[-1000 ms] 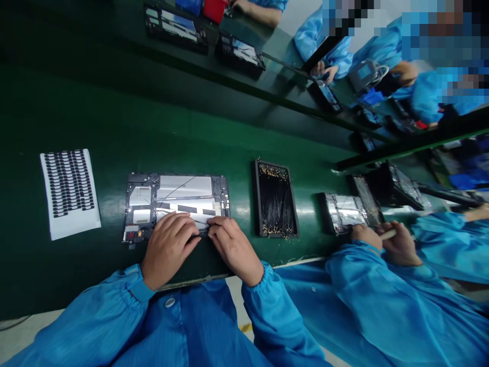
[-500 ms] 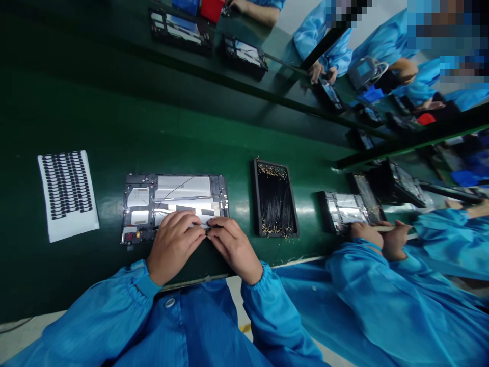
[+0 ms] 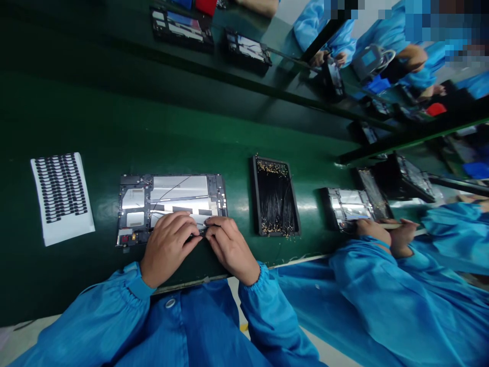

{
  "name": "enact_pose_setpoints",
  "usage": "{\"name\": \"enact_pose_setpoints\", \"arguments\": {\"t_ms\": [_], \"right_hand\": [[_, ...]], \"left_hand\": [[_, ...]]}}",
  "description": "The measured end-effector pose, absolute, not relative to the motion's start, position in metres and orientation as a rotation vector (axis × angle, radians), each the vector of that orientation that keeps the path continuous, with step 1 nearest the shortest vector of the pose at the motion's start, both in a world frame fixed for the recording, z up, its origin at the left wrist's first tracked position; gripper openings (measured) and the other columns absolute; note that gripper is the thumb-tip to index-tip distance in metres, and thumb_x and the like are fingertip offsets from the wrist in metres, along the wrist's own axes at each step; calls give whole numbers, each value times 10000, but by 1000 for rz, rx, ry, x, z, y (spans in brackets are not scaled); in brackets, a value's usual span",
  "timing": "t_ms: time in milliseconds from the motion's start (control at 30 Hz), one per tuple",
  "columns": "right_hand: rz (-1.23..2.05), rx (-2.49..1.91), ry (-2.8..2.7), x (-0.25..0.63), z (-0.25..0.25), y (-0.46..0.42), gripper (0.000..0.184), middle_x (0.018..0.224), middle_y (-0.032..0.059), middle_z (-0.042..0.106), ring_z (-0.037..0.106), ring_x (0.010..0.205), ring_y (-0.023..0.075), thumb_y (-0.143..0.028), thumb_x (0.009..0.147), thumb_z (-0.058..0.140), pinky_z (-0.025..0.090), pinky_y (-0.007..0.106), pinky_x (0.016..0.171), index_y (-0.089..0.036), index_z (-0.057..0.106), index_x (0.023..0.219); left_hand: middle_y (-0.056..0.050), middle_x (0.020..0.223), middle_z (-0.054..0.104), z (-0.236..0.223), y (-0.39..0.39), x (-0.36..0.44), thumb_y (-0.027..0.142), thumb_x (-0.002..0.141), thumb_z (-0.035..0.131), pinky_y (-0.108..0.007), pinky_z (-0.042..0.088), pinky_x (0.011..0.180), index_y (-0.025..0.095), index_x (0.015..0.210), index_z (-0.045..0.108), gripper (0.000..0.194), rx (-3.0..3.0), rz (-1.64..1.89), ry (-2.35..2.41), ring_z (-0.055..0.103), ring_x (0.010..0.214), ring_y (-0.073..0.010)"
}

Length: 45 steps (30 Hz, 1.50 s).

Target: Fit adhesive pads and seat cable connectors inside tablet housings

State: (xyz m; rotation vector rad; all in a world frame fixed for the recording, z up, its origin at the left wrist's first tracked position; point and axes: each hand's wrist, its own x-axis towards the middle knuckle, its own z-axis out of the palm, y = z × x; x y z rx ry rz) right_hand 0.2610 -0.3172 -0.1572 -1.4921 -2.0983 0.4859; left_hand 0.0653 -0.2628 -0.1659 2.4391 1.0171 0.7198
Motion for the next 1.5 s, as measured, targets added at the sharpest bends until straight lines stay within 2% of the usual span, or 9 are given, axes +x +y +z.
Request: {"name": "enact_pose_setpoints", "arguments": {"t_ms": [233, 567, 733, 1167, 1500], "right_hand": [[481, -1514, -2126, 260, -157, -317, 159, 1186, 111, 631, 563, 1158, 230, -172, 1036, 468, 518, 414, 997, -207, 622, 1057], [477, -1446, -2065, 264, -158, -320, 119, 1214, 113, 626, 584, 1164, 227, -172, 1015, 533, 540, 406, 988, -205, 633, 1069], [501, -1440, -1843, 268, -170, -328, 132, 1218, 106, 620, 611, 1183, 217, -149, 981, 599, 549, 408, 1002, -220, 627, 1089], [440, -1475, -1927, 266, -170, -325, 111, 1144, 104, 649, 618, 1121, 214, -145, 990, 575, 550, 387, 959, -201, 636, 1064], [443, -1473, -1930, 266, -170, -326, 128, 1153, 111, 647, 618, 1129, 219, -126, 982, 575, 540, 382, 975, -197, 638, 1068]], "left_hand": [[-22, 1033, 701, -167, -262, 66, 265, 960, 628, -417, 448, 975, 233, 912, 603, 63, 2435, 703, 1020, 611, 1162, -251], [-38, 1063, 696, -166, -263, 67, 230, 974, 584, -436, 477, 940, 241, 912, 706, 137, 2494, 699, 995, 600, 1170, -267], [-40, 1045, 692, -164, -264, 71, 246, 965, 610, -435, 468, 938, 224, 891, 689, 110, 2488, 706, 1016, 593, 1173, -272], [-33, 999, 693, -166, -266, 75, 231, 970, 601, -403, 468, 905, 215, 883, 667, 111, 2473, 725, 1039, 616, 1060, -240], [-32, 997, 695, -166, -266, 75, 226, 967, 605, -396, 471, 908, 217, 877, 678, 116, 2469, 712, 1048, 620, 1069, -234]]}}
